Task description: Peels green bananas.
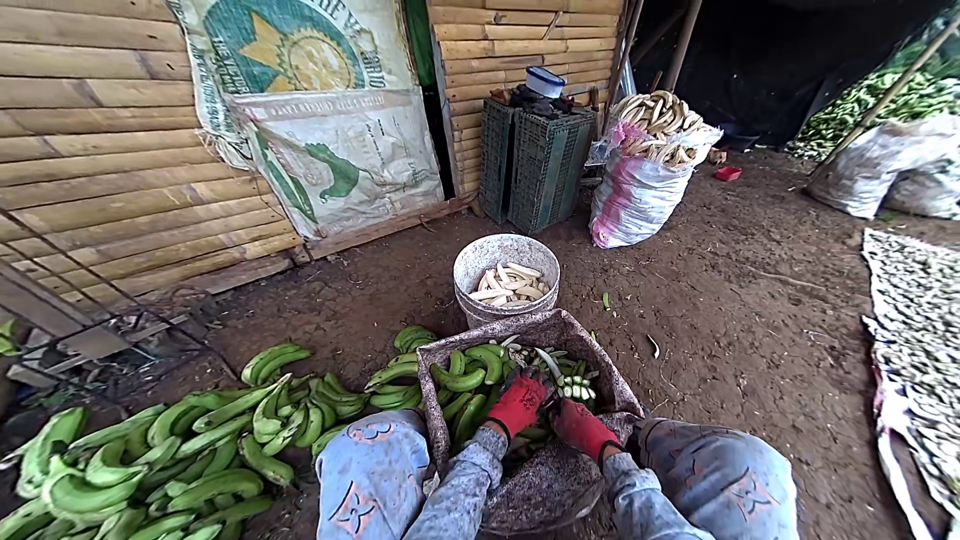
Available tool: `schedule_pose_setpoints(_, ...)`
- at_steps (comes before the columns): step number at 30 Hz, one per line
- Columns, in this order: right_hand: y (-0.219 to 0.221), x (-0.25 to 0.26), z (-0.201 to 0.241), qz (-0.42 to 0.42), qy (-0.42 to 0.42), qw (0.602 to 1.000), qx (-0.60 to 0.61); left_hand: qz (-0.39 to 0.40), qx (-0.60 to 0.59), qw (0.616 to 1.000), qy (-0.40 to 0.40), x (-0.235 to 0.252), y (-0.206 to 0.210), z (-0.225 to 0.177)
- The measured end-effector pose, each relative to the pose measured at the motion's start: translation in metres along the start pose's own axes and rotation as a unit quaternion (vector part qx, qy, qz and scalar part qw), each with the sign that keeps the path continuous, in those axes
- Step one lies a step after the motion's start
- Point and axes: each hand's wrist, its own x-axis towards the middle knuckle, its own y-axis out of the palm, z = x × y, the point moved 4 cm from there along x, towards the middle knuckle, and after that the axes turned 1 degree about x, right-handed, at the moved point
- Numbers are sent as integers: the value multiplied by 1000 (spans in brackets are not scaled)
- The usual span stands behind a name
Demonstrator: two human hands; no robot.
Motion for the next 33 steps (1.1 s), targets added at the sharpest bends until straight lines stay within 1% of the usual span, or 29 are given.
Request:
schedule_pose_setpoints(3, 11, -6, -9, -15, -15, 1000, 15, 10, -51, 999, 9, -15, -14, 7)
schedule_pose_setpoints(5, 11, -9, -11, -17, -19, 999, 19, -22, -104, 994, -5, -23, -23, 13)
schedule_pose_setpoints(7, 12, -8, -15, -25, -22, 999, 23, -97, -143, 983, -58, -30, -34, 26)
schedule_pose_setpoints(8, 11, -6, -17, -24, -24, 999, 28, -131, -143, 976, -103, -35, -42, 34)
schedule_pose_setpoints(9, 11, -3, -20, -21, -29, 999, 35, -152, -133, 968, -150, -41, -51, 43)
schedule_pose_setpoints(10, 10, 0, -23, -16, -36, 998, 45, -156, -118, 962, -189, -46, -59, 50)
schedule_pose_setpoints(11, 9, 1, -25, -11, -45, 997, 56, -142, -102, 961, -212, -50, -63, 54)
schedule_pose_setpoints(12, 6, 0, -27, -5, -52, 997, 65, -119, -85, 965, -217, -51, -64, 52)
schedule_pose_setpoints(14, -2, -7, -30, -8, -62, 996, 69, -92, -65, 978, -177, -49, -54, 36)
schedule_pose_setpoints(16, -7, -15, -35, -15, -57, 996, 61, -30, -67, 991, -110, -45, -34, 6)
schedule_pose_setpoints(17, -8, -18, -39, -16, -46, 998, 45, 5, -65, 993, -96, -40, -20, -8)
schedule_pose_setpoints(19, -7, -20, -46, -7, -25, 1000, 13, 32, -24, 993, -114, -26, 2, -28)
schedule_pose_setpoints(21, -9, -22, -50, -5, -23, 1000, 7, 34, 5, 990, -139, -20, 8, -37)
schedule_pose_setpoints(24, -10, -23, -51, 6, -35, 999, 6, 26, 1, 987, -160, -24, 12, -40)
schedule_pose_setpoints(29, -12, -24, -48, 54, -36, 998, -21, 31, -16, 988, -148, -27, 23, -44)
schedule_pose_setpoints(33, 1, -12, -40, 36, -19, 996, -74, 31, -15, 989, -141, -28, 31, -43)
